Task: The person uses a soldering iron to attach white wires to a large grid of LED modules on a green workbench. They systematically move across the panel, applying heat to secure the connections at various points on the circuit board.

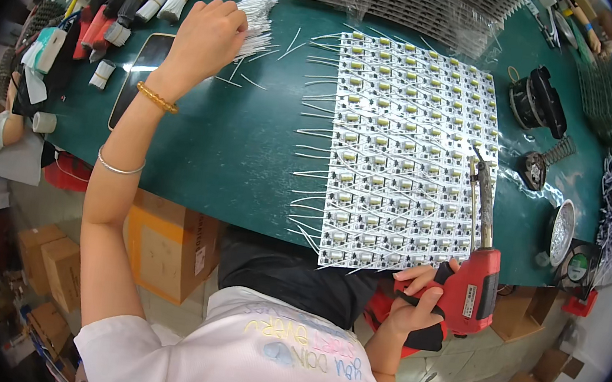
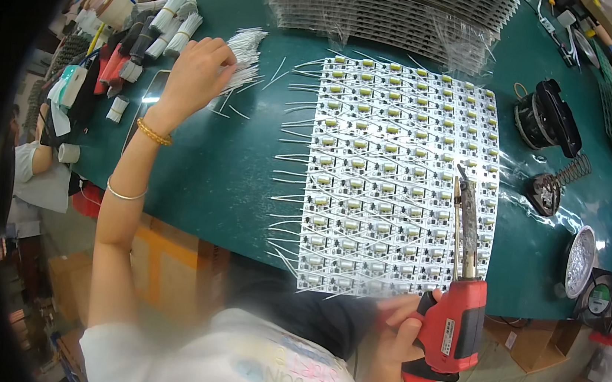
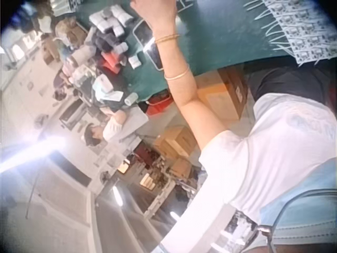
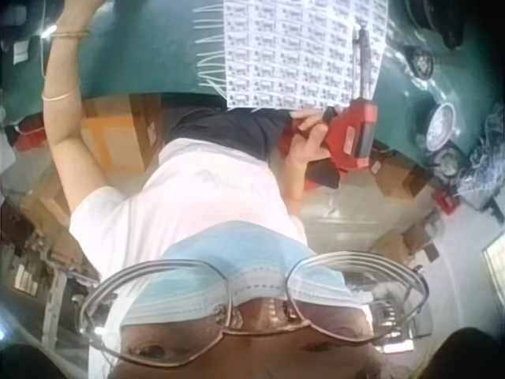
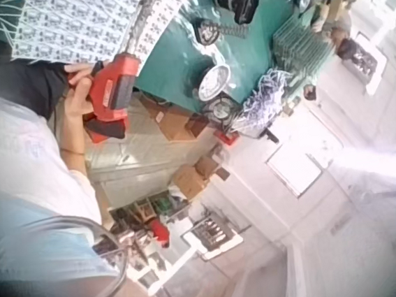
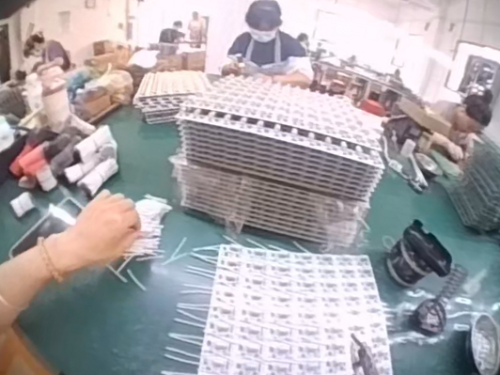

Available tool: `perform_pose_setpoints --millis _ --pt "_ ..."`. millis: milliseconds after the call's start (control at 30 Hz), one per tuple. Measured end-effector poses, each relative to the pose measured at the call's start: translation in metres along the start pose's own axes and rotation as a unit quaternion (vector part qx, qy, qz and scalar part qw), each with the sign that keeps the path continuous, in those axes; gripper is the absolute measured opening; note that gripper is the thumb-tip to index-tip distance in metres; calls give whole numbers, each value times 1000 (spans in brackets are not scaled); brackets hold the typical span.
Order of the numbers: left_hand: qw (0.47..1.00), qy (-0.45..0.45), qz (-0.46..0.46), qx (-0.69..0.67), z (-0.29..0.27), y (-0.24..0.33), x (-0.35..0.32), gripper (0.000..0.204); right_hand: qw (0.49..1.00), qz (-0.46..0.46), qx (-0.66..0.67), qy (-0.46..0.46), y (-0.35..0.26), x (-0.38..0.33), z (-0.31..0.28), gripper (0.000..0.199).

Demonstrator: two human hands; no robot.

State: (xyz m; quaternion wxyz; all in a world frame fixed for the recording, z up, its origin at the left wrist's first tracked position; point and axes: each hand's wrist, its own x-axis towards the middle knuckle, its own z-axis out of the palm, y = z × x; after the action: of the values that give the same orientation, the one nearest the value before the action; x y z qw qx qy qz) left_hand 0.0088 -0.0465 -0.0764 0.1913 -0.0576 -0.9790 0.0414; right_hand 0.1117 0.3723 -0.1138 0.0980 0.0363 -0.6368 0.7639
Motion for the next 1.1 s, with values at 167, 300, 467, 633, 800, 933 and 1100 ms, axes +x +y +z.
perform_pose_setpoints --millis 167,300,467,633,800,933,1100 --pt "998 47 -25 -35 -12 4 -1 8 1000 -9 15 -13 4 0 -2 58" --pt "981 88 -85 -153 -24 20 -4 10 999 2 32 -12 0 -1 0 57" --pt "881 17 -227 -415 -53 82 -6 5 999 -24 -12 -16 -8 -1 -3 56" --pt "802 -23 -243 -545 -69 156 -16 4 996 77 36 -18 -31 -10 -18 65" --pt "860 -24 -151 -487 -64 219 -12 6 995 58 -73 -18 -45 -23 -38 71" --pt "877 -49 -84 -470 -54 256 1 7 986 71 -152 14 -52 -40 -55 79" --pt "914 -58 -28 -400 -40 277 4 8 994 51 -91 23 -51 -56 -78 85"
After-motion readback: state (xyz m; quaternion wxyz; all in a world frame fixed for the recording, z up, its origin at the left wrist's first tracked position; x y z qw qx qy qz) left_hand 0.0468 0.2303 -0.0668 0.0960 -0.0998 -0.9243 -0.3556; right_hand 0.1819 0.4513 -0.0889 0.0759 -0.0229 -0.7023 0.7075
